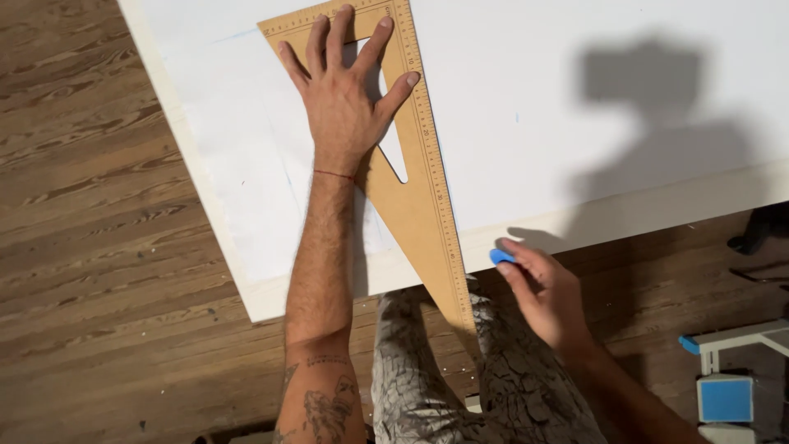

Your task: Marking vertical lines on a large white sheet using a triangle ruler and blue chalk

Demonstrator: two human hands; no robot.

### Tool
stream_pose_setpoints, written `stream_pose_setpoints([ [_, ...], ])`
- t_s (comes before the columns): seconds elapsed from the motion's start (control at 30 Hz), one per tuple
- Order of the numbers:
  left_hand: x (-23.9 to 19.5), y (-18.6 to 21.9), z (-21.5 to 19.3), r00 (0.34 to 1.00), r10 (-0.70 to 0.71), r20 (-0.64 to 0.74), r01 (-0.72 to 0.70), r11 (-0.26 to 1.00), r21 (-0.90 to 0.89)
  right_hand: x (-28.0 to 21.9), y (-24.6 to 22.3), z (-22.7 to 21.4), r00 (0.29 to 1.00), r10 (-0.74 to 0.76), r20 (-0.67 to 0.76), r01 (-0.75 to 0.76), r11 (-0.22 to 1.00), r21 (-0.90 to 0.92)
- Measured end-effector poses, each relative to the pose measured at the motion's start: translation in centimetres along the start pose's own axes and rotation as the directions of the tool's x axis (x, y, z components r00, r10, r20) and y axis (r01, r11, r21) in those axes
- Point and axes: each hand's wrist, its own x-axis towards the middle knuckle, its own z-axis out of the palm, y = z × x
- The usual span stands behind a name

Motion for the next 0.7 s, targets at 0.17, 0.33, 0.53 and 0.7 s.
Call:
stream_pose_setpoints([
  [0.17, -1.6, -1.2, -1.8, 0.995, -0.022, 0.094, 0.022, 1.000, 0.000, -5.6, 3.6, 4.1, 0.945, 0.292, 0.146, -0.325, 0.796, 0.511],
  [0.33, -2.5, -0.5, -1.9, 0.990, -0.091, 0.107, 0.087, 0.996, 0.036, -10.4, 6.4, 10.8, 0.515, 0.842, 0.158, -0.711, 0.317, 0.627],
  [0.53, -2.6, 1.5, -1.5, 0.997, -0.079, -0.001, 0.078, 0.995, 0.058, -12.2, 10.7, 11.7, 0.724, 0.679, 0.122, -0.526, 0.429, 0.735],
  [0.7, -0.8, 5.8, 1.1, 0.991, -0.116, 0.072, 0.111, 0.991, 0.074, -11.7, 8.9, 6.4, 0.803, 0.594, -0.054, -0.324, 0.510, 0.797],
])
